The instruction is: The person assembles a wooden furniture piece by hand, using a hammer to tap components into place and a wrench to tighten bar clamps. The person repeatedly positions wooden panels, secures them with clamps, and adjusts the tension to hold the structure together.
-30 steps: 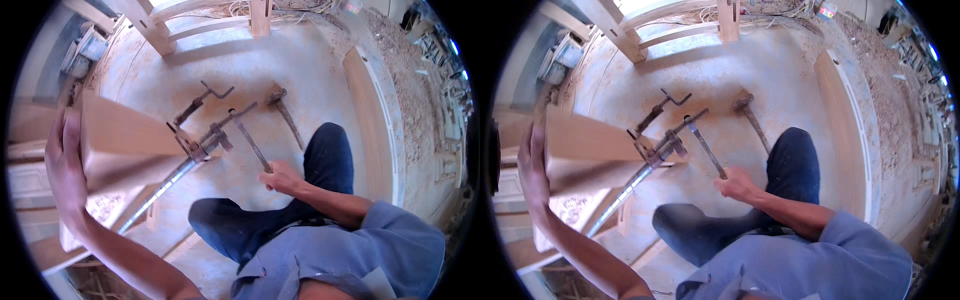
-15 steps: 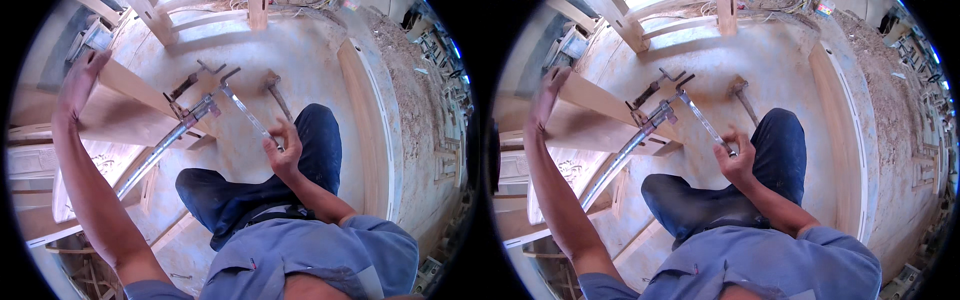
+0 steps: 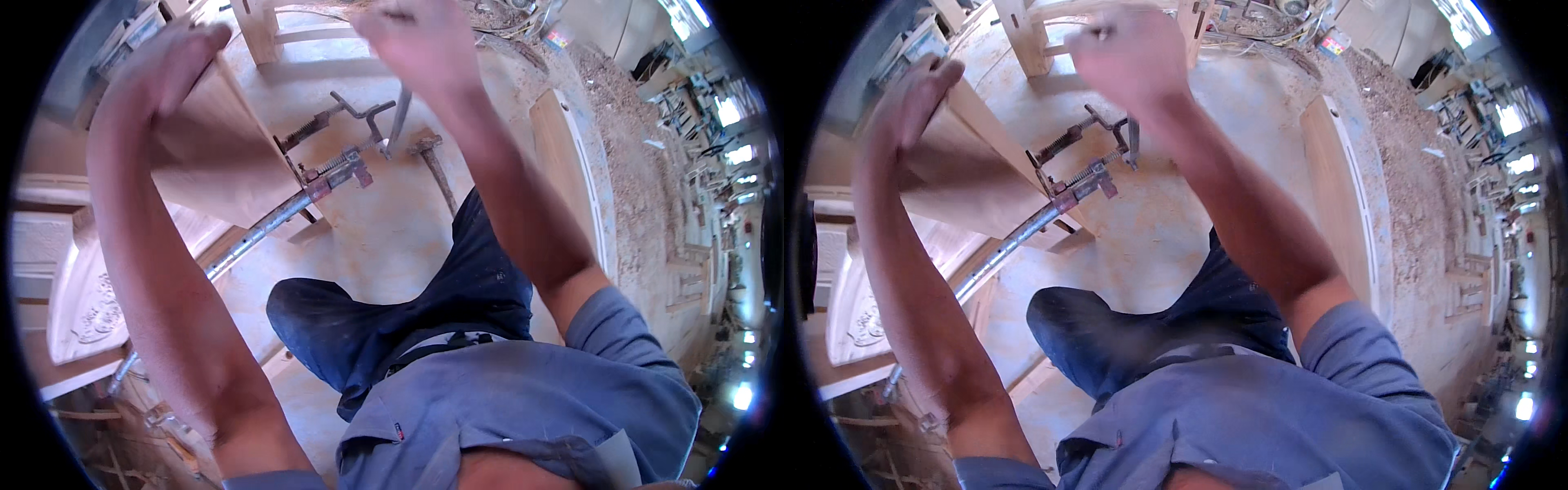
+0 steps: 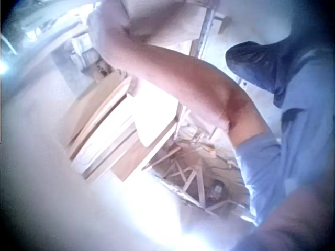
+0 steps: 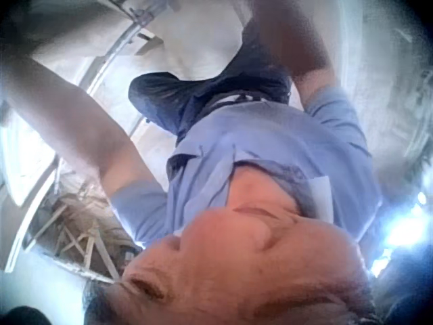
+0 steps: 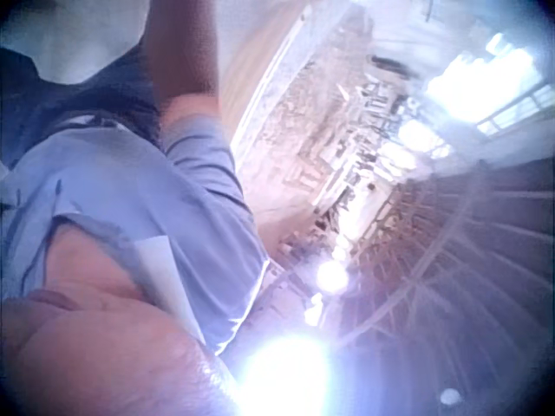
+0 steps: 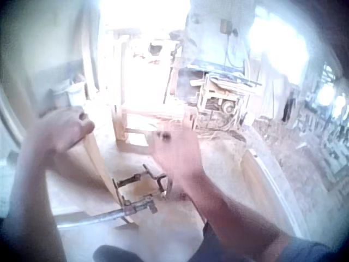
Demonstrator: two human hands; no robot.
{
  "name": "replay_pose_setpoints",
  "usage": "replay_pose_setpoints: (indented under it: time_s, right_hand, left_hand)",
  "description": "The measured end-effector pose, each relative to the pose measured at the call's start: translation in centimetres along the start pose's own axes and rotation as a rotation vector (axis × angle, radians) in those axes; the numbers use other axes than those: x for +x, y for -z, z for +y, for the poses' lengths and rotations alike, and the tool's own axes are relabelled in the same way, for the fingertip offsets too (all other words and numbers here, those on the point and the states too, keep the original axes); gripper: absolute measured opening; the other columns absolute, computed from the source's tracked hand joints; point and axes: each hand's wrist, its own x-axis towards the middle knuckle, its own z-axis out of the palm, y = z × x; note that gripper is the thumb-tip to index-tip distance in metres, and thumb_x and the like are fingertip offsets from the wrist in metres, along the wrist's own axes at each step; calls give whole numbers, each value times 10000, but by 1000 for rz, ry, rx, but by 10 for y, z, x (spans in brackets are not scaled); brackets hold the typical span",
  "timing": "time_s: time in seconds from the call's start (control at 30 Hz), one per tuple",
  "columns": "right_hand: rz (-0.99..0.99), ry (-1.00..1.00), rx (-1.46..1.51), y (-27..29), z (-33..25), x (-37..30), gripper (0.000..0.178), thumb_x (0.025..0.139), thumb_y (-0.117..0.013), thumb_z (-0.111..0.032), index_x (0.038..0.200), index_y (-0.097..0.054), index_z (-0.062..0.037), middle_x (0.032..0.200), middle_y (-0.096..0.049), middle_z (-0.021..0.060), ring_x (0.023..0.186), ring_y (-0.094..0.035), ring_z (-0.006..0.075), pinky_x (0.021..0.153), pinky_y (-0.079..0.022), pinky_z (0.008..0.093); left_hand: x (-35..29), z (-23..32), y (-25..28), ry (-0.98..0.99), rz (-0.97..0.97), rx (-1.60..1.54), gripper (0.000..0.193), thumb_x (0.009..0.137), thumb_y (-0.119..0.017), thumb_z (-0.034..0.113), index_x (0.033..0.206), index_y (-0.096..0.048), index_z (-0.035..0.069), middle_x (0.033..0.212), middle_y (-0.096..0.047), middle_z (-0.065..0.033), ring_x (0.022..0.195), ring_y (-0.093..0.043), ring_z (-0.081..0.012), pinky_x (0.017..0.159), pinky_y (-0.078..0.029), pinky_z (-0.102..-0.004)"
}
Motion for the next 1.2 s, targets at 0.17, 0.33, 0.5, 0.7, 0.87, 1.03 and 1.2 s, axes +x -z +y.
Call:
replay_pose_setpoints:
  time_s: [0.17, 0.33, 0.5, 0.7, 0.87, 1.03, 1.2]
  right_hand:
    - [-94, -10, -174, -74, 27, 152, 271, 810, -618, -200, 863, -705, 51, 745, -688, 223, 686, -686, 346, 651, -551, 413]
    - [-367, -100, -374, -100, 10, 134, 323, 805, -650, -290, 1020, -741, -67, 1064, -717, 146, 1049, -678, 288, 902, -539, 379]
    - [-480, 149, -820, -6, 103, 132, 328, 873, -576, -328, 912, -732, -41, 901, -711, 165, 873, -692, 302, 776, -550, 437]
    - [-768, -20, -542, 111, 279, -63, 249, 904, -520, -269, 941, -738, -152, 625, -667, 76, 550, -645, 199, 579, -525, 344]
    - [-605, -758, 453, 71, 150, -214, 196, 864, -662, -223, 850, -633, -29, 625, -572, 27, 546, -567, 99, 492, -438, 261]
    - [-817, -772, 961, 63, 177, -236, 191, 808, -711, -158, 847, -582, -23, 641, -538, 15, 516, -514, 92, 469, -394, 237]
    - [-666, -1006, 1336, 33, 142, -255, 242, 809, -738, -164, 848, -534, -42, 593, -526, 27, 452, -501, 125, 457, -372, 247]
  left_hand:
    - [20, -7, 24, -315, 61, 428, 374, 996, -411, 286, 1140, -600, -3, 1158, -611, -258, 1105, -591, -391, 949, -449, -453]
    - [-3, 21, 33, 167, -82, 117, 408, 974, -428, 320, 1103, -589, -32, 1186, -596, -239, 1106, -575, -385, 960, -434, -429]
    - [4, 18, 18, 200, 30, -154, 499, 930, -445, 398, 1066, -570, -65, 1170, -592, -238, 1106, -555, -377, 971, -402, -402]
    - [14, 36, 8, 200, 1, -18, 486, 931, -447, 369, 1084, -568, -76, 1138, -607, -261, 1075, -557, -390, 975, -395, -414]
    - [-14, 37, 69, 255, 19, -56, 402, 892, -494, 345, 1002, -576, -33, 1071, -617, -215, 1037, -574, -314, 950, -399, -372]
    - [5, 31, 31, 258, -40, -175, 434, 868, -504, 379, 1017, -595, -18, 1055, -615, -203, 1008, -567, -307, 937, -395, -339]
    - [-3, 37, 41, 213, 20, -191, 286, 922, -502, 287, 937, -537, 3, 915, -528, -83, 872, -479, -188, 853, -381, -300]
